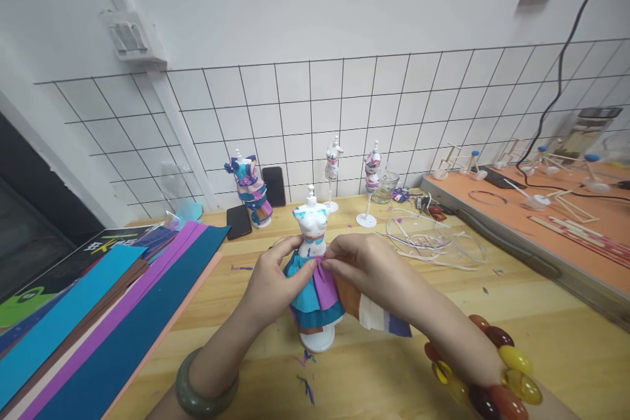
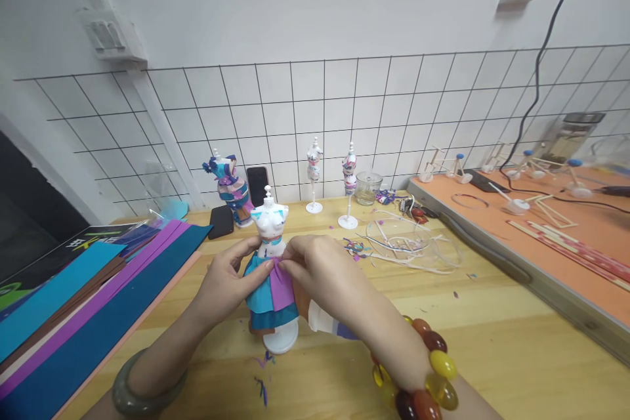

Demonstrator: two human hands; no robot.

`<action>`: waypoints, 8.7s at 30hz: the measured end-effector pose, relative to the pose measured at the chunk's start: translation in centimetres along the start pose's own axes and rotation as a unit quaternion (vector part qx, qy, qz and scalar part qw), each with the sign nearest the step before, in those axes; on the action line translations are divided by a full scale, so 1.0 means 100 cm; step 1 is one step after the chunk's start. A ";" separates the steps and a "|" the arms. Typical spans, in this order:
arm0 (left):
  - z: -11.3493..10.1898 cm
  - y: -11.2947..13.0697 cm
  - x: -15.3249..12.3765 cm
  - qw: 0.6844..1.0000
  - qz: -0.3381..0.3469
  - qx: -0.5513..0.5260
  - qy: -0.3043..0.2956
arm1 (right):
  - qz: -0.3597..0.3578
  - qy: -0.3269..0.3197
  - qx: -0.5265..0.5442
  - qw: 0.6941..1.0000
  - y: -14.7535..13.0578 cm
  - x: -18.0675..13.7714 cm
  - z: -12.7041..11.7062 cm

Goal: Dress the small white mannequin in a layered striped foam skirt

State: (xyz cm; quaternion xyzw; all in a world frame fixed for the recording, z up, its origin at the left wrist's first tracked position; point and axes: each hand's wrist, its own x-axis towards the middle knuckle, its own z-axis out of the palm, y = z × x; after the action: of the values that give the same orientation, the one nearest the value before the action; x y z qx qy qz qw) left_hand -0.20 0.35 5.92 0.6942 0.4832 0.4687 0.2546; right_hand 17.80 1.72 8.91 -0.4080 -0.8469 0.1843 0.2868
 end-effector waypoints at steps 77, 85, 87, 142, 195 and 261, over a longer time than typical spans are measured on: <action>0.001 0.001 0.000 0.998 -0.029 -0.037 -0.030 | 0.025 -0.033 -0.023 0.999 0.001 -0.003 -0.007; 0.000 -0.001 0.000 0.998 -0.025 -0.042 -0.040 | -0.001 -0.079 0.016 0.997 -0.003 -0.005 -0.010; 0.000 -0.001 0.000 0.998 -0.024 -0.042 -0.041 | -0.002 -0.083 0.025 0.996 -0.004 -0.005 -0.010; -0.007 0.002 0.000 0.992 -0.007 -0.096 -0.080 | 0.021 -0.040 0.046 0.998 0.002 0.000 -0.001; -0.006 0.007 -0.002 0.996 -0.016 -0.033 -0.082 | 0.018 -0.049 0.038 0.998 0.000 -0.003 -0.001; -0.010 0.002 0.002 0.998 0.036 0.054 -0.010 | 0.036 -0.081 0.085 0.992 0.005 -0.002 -0.003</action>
State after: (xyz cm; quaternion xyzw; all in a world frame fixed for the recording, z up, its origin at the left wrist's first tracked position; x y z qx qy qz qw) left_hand -0.96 0.37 6.62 0.7287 0.4798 0.4439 0.2041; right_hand 18.44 1.89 8.81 -0.3964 -0.8333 0.2985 0.2435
